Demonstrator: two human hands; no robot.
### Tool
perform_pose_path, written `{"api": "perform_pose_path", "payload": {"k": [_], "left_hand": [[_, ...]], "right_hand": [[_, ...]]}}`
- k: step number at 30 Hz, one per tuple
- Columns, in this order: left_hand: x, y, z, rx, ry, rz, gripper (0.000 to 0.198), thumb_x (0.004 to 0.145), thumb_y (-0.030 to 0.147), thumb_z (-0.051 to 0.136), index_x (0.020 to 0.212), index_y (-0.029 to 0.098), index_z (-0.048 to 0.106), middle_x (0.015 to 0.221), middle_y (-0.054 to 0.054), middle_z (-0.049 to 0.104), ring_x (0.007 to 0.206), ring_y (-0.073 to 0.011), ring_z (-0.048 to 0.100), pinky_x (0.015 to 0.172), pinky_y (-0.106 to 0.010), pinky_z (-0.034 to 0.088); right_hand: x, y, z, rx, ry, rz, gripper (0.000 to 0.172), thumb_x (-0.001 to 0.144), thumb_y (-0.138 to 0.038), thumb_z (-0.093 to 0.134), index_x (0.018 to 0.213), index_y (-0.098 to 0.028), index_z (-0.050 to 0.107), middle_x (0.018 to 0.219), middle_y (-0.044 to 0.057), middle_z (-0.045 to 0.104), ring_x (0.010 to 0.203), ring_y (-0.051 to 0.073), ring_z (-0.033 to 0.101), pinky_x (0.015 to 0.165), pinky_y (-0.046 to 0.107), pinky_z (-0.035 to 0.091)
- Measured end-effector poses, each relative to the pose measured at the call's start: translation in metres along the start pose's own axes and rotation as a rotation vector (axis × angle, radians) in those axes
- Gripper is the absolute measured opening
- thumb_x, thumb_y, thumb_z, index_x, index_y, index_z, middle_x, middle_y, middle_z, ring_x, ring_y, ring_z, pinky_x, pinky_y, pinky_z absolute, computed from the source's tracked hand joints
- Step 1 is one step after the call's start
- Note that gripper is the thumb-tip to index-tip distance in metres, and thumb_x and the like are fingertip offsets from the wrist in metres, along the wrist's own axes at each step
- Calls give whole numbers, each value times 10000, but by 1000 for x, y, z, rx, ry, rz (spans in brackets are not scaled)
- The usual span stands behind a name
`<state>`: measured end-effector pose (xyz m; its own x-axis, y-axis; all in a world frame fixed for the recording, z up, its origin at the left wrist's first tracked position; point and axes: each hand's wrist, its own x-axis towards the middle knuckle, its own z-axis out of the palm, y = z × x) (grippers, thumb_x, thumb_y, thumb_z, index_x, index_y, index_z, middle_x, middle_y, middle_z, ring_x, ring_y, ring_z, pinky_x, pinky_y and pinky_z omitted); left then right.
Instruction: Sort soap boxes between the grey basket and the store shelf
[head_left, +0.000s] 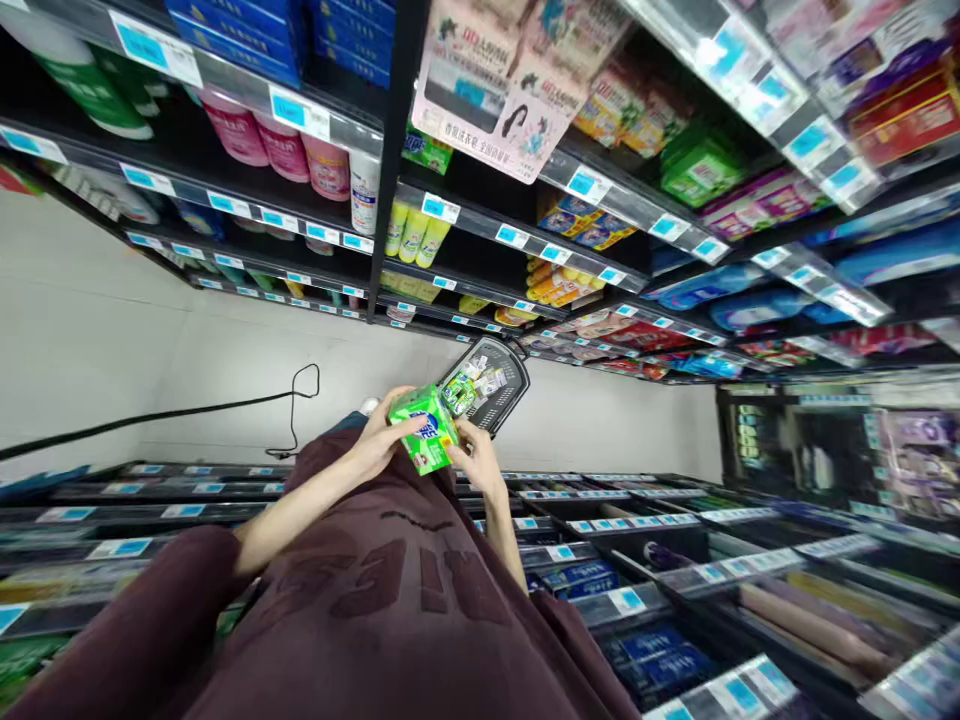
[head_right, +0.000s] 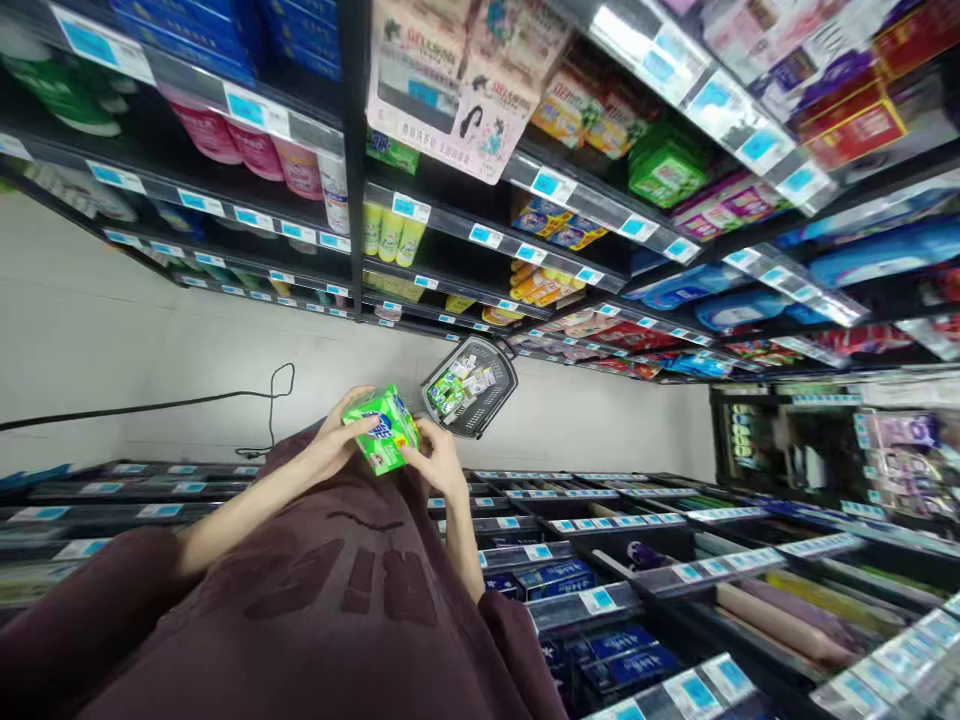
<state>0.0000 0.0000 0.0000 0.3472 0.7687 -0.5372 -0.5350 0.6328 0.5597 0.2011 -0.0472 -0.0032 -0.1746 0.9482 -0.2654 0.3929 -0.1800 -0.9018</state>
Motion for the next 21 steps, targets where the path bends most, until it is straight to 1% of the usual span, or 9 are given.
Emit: {"api": "perform_pose_path", "payload": {"k": [3, 6, 9, 12, 14, 16, 18, 20, 21], "left_hand": [[4, -3, -2, -38, 79, -90, 510, 620, 298, 904, 1063, 223, 664, 932, 6, 708, 802, -165, 652, 713, -264, 529], [6, -4, -2, -63, 146, -119, 495, 602, 309, 914, 1013, 208, 657, 877, 8, 704, 760, -160, 648, 690, -262, 525], [7, -3, -2, -78, 143, -93, 498, 596, 298, 918, 1003, 202, 649, 885, 6, 705, 754, -153, 643, 674, -253, 522], [9, -4, -3, -98, 138, -74, 484, 611, 302, 914, 1004, 196, 653, 900, 3, 705, 751, -141, 637, 668, -239, 521], [11, -3, -4, -114, 152, -83, 471, 626, 307, 910, 1005, 195, 653, 894, 3, 702, 757, -139, 638, 672, -237, 525], [14, -3, -4, -123, 165, -93, 462, 635, 309, 906, 1003, 198, 650, 892, 4, 699, 771, -145, 642, 685, -246, 533], [18, -2, -4, -116, 170, -86, 450, 640, 307, 902, 995, 201, 646, 895, 5, 696, 782, -149, 644, 693, -250, 535], [23, -2, -3, -100, 158, -72, 434, 653, 307, 895, 993, 205, 645, 901, 6, 693, 785, -147, 642, 691, -244, 530], [25, -3, -2, -95, 147, -66, 428, 662, 308, 889, 998, 207, 644, 905, 7, 691, 787, -145, 640, 691, -240, 527]], "right_hand": [[3, 5, 7, -70, 13, 48, 420, 908, -590, 536, 806, -183, 549, 670, -41, 402, 611, 120, 341, 596, 262, 266], [5, 7, 12, -86, 19, 74, 413, 925, -585, 518, 819, -189, 573, 668, -33, 439, 620, 131, 376, 610, 266, 290], [5, 8, 15, -40, 38, 70, 398, 924, -580, 533, 871, -193, 609, 712, -17, 509, 645, 146, 438, 626, 272, 330], [6, 10, 17, 46, 84, 31, 405, 927, -588, 530, 900, -196, 628, 830, 19, 569, 740, 172, 512, 672, 285, 388], [6, 12, 17, 145, 82, 23, 412, 920, -602, 535, 944, -205, 641, 894, 34, 594, 807, 189, 551, 716, 295, 435], [5, 13, 18, 279, 49, 44, 418, 879, -597, 608, 1054, -220, 643, 974, 40, 631, 881, 204, 597, 768, 303, 485], [5, 13, 20, 401, 23, 74, 510, 791, -544, 742, 1172, -232, 608, 1082, 44, 659, 972, 218, 630, 823, 314, 524], [6, 12, 24, 473, 48, 93, 627, 691, -451, 850, 1212, -235, 576, 1150, 47, 664, 1033, 226, 639, 878, 326, 538], [7, 12, 27, 501, 80, 96, 648, 658, -406, 878, 1203, -234, 572, 1147, 44, 669, 1038, 224, 642, 896, 329, 539]]}}
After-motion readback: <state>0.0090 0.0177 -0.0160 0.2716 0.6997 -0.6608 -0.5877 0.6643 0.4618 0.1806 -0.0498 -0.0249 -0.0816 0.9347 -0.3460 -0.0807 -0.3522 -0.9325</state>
